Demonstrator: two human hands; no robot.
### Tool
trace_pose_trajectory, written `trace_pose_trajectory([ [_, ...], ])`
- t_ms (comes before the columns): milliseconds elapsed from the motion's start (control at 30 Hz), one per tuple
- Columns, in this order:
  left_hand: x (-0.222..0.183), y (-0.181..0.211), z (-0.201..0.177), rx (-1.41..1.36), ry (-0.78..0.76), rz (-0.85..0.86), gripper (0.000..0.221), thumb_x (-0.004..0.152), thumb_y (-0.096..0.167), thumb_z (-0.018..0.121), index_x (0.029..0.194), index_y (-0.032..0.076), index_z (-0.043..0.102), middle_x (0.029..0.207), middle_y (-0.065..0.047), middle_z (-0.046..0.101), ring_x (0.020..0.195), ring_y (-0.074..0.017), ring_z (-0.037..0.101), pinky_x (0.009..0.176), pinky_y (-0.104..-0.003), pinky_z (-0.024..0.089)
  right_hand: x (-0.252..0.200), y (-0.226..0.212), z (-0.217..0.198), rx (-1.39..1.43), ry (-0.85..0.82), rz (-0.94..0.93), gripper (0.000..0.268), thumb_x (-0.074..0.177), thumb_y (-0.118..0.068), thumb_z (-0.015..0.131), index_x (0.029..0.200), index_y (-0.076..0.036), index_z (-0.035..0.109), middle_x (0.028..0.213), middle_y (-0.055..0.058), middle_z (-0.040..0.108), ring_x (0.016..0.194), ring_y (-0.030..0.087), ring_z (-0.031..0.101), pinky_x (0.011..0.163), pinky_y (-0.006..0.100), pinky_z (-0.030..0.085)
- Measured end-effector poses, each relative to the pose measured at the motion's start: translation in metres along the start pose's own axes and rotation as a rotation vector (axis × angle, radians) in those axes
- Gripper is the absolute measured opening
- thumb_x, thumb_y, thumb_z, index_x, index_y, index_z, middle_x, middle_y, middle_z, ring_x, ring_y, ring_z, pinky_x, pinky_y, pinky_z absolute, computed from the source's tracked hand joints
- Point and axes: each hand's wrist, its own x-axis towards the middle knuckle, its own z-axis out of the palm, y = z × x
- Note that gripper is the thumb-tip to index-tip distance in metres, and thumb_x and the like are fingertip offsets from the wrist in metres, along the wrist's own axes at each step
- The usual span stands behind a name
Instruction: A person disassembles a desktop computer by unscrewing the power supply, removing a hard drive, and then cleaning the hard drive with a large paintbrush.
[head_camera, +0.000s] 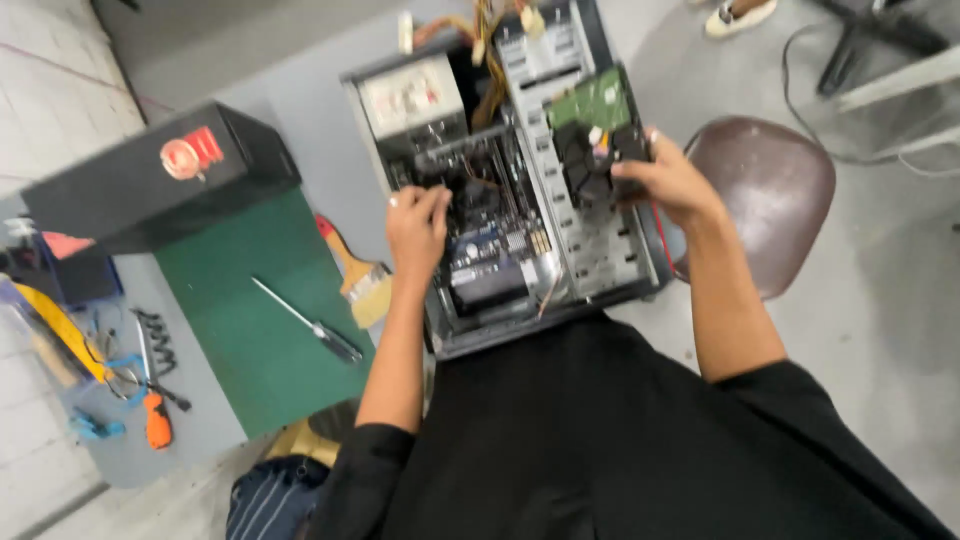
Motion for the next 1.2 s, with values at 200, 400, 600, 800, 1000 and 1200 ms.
trace_pose_trajectory([
  [200, 0.000, 0.001, 0.005, 0.043, 0.076, -0.015, 0.009, 0.098, 0.016, 0.075, 0.097, 0.008, 0.078, 0.084, -0.009, 0.062, 0.079, -0.0302, 0.065, 0.073, -0.038, 0.053, 0.005, -0.002, -0.008, -0.525, 0.185, -0.157, 0.067, 0.086, -0.030, 0.086, 0.136, 0.004, 0.056, 0.109, 0.038, 0.064, 0.108, 0.056, 0.062, 0.084, 0.064, 0.051],
  [400, 0.005, 0.002, 0.004, 0.025, 0.116, -0.016, 0.008, 0.093, 0.007, 0.072, 0.098, 0.003, 0.078, 0.085, -0.012, 0.062, 0.080, -0.0332, 0.065, 0.072, -0.040, 0.054, -0.006, -0.017, 0.022, -0.792, 0.340, -0.073, 0.122, 0.073, -0.075, 0.083, 0.155, 0.000, 0.032, 0.135, 0.037, 0.050, 0.125, 0.058, 0.054, 0.104, 0.062, 0.046],
  [600, -0.009, -0.001, 0.001, 0.037, 0.063, -0.022, 0.013, 0.091, 0.005, 0.070, 0.101, 0.003, 0.078, 0.086, -0.013, 0.062, 0.081, -0.0326, 0.065, 0.074, -0.039, 0.054, -0.018, -0.027, 0.034, -0.868, 0.299, 0.014, 0.131, 0.068, -0.077, 0.084, 0.161, -0.009, 0.020, 0.138, 0.032, 0.044, 0.129, 0.058, 0.049, 0.109, 0.060, 0.043],
  [800, -0.016, 0.001, -0.004, 0.229, -0.069, 0.027, 0.011, 0.090, 0.007, 0.071, 0.098, 0.006, 0.078, 0.084, -0.009, 0.062, 0.080, -0.0297, 0.062, 0.073, -0.039, 0.051, -0.006, -0.012, 0.040, -1.029, 0.363, -0.148, 0.143, 0.063, -0.086, 0.079, 0.162, -0.002, 0.019, 0.130, 0.032, 0.048, 0.121, 0.054, 0.053, 0.102, 0.058, 0.047],
  [1000, -0.039, -0.022, 0.016, 0.513, -0.096, 0.200, 0.007, 0.085, 0.013, 0.076, 0.093, 0.014, 0.076, 0.082, -0.004, 0.057, 0.084, -0.0239, 0.058, 0.076, -0.036, 0.045, 0.013, 0.002, 0.040, -1.046, 0.408, -0.148, 0.144, 0.059, -0.086, 0.080, 0.159, 0.001, 0.023, 0.127, 0.026, 0.048, 0.118, 0.050, 0.053, 0.098, 0.058, 0.047],
  [1200, -0.045, -0.011, 0.001, 0.582, -0.122, 0.148, 0.005, 0.081, 0.017, 0.081, 0.084, 0.016, 0.078, 0.078, -0.003, 0.061, 0.087, -0.0239, 0.059, 0.084, -0.035, 0.045, 0.038, 0.017, 0.055, -1.143, 0.455, -0.245, 0.140, 0.059, -0.090, 0.074, 0.155, 0.000, 0.027, 0.121, 0.020, 0.050, 0.110, 0.045, 0.056, 0.085, 0.056, 0.049],
])
